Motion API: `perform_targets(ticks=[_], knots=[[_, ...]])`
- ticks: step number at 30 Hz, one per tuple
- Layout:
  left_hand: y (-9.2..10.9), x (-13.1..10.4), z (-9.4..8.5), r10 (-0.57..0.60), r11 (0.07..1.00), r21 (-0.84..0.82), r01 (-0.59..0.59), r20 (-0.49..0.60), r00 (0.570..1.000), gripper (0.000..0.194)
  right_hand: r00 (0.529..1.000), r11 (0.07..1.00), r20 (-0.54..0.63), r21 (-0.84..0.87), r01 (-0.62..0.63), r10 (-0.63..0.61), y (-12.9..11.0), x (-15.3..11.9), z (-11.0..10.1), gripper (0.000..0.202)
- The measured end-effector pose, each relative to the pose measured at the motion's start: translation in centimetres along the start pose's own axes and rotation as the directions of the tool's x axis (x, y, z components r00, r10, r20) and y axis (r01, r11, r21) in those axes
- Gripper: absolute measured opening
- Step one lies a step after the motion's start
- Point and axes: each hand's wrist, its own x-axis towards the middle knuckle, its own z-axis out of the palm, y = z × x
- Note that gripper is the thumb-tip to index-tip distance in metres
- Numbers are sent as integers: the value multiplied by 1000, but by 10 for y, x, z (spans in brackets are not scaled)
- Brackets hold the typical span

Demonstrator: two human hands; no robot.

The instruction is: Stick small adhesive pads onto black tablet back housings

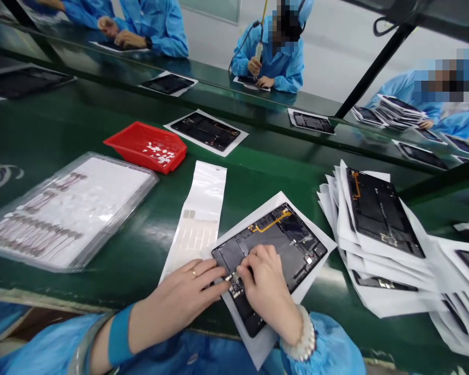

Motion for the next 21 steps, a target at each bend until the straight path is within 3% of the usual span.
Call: perform_targets(ticks=[21], knots=[[1,-4,2,-6,1000,28,6,-5,1000,24,995,996,-65,-52,-77,74,-6,-5,7,19]])
